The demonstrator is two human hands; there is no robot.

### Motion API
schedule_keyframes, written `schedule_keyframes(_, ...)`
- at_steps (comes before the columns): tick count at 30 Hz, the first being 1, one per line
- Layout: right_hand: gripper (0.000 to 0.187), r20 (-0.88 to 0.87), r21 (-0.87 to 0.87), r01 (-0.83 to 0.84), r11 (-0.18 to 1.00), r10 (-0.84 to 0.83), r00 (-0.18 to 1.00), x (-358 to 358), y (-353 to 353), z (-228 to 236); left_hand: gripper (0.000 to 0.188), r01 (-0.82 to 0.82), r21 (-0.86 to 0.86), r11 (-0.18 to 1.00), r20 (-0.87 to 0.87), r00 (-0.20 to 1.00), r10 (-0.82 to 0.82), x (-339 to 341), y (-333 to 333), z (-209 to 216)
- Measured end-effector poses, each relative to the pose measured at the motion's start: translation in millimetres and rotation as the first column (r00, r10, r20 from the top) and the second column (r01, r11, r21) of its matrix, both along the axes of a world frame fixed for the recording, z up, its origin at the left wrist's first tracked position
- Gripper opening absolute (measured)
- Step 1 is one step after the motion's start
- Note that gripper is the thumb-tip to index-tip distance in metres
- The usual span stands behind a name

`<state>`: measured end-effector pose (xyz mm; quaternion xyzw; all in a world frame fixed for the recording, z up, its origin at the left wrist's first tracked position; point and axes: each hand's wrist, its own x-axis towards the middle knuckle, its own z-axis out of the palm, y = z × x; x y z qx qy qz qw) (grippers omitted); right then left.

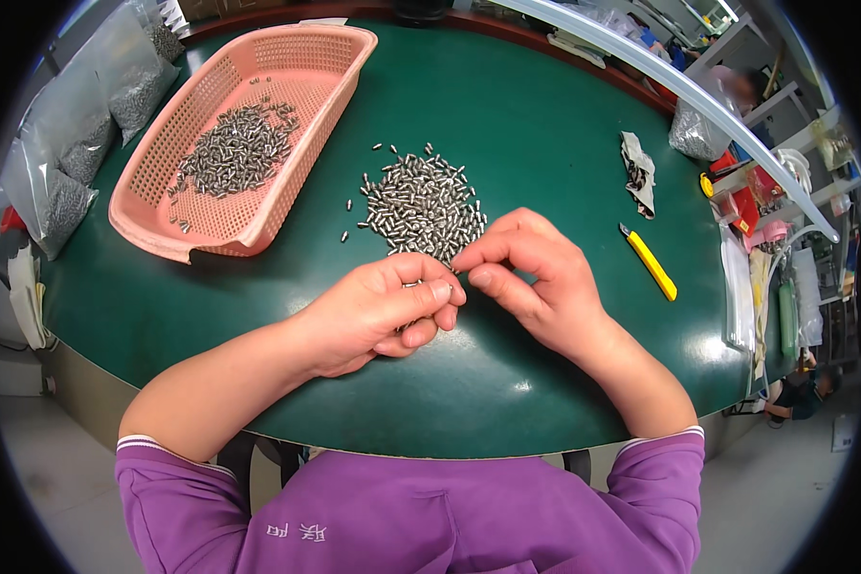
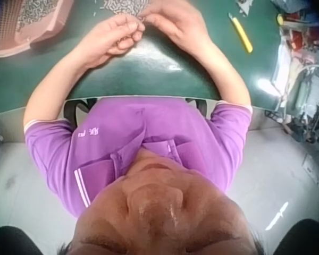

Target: Picking up small silver-colored metal components from a pile on a green workbench and placing them into a pink basket.

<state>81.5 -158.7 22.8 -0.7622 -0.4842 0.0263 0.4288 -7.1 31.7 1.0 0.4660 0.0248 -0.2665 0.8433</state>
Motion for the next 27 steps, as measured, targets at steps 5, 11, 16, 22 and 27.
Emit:
schedule_keyframes(5,0.012,0.111,-0.041,0.081,0.996,-0.076,0.991,10.0,-1.5,-12.9,0.021,-0.021,-0.025,0.999,-0.055,0.998,0.019,0.4,0.9,1.7)
schedule_keyframes(11,0.012,0.226,-0.189,0.074,0.979,-0.03,0.974,9.4,-1.1,-18.2,0.024,-0.035,-0.042,0.998,-0.081,0.996,0.032,1.2,1.5,2.7)
schedule_keyframes(16,0.014,0.231,-0.257,0.119,0.959,-0.059,0.971,8.5,-1.2,-18.5,0.025,-0.037,-0.044,0.998,-0.069,0.997,0.034,1.8,1.2,4.2)
schedule_keyframes(22,0.009,-0.267,-0.115,0.055,0.992,-0.084,0.96,2.1,-1.3,-7.9,0.018,-0.058,-0.011,0.998,-0.028,0.998,0.058,1.0,1.2,-2.4)
schedule_keyframes(27,0.006,-0.47,0.0,-0.068,0.998,0.06,0.881,-8.9,0.4,-0.7,0.023,-0.041,0.022,0.999,-0.009,0.999,0.041,-0.6,-1.4,1.3)
